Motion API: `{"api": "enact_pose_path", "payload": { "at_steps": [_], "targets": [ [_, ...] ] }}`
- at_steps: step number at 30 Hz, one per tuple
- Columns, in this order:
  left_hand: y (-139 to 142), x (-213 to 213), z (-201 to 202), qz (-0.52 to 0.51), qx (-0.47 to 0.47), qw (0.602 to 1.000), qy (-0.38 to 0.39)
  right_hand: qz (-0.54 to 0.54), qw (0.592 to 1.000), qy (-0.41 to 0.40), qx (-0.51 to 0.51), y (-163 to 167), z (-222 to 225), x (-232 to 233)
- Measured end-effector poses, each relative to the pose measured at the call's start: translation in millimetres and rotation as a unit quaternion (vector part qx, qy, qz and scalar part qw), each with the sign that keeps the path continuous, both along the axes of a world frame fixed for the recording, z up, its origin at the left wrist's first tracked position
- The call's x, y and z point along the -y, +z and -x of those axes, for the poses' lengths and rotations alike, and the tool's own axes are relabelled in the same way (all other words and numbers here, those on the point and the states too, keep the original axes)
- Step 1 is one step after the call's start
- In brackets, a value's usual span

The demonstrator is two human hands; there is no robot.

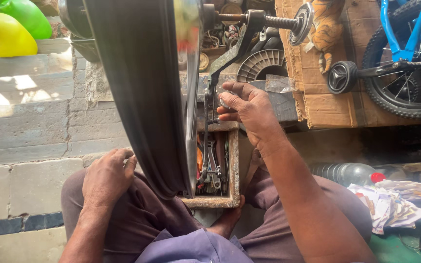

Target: The person sits on the floor of a bicycle repair shop working on a bicycle wheel held in a repair stand, adjusting the hub and spokes by hand and picking small parts from a toolbox, then removes the wheel from the stand and continues working on the hub with a small red tool.

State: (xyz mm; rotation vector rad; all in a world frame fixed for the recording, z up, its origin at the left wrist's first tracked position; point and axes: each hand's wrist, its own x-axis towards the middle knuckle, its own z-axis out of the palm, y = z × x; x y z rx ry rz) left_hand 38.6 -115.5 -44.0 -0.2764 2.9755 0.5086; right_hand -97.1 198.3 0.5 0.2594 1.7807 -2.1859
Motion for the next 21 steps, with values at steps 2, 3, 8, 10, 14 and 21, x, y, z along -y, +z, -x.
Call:
{"api": "enact_pose_path", "payload": {
  "at_steps": [2,3,8,10,14,21],
  "targets": [
    [0.1,0.3,-0.5,0.001,0.004,1.0,0.002,-0.002,1.0,0.003,0.001,0.9,-0.2,0.5],
    [0.4,0.3,-0.6,0.001,0.012,1.0,0.006,-0.007,1.0,0.004,-0.003,0.9,0.0,1.4],
    [2.7,-2.1,-0.7,0.002,0.007,1.0,0.007,-0.016,1.0,0.013,-0.004,-0.7,-1.6,2.9],
    [0.3,-1.3,-1.2,-0.001,0.007,1.0,0.007,-0.021,1.0,0.015,-0.005,-1.6,-2.0,2.8],
    [-12.9,2.8,-1.9,-0.024,-0.014,0.999,0.026,-0.018,1.0,0.011,-0.003,-4.0,-1.0,3.1],
    [74.1,-32.1,69.6,-0.168,-0.313,0.935,0.018,0.004,1.0,0.008,0.008,-13.3,-0.4,5.4]
  ]
}}
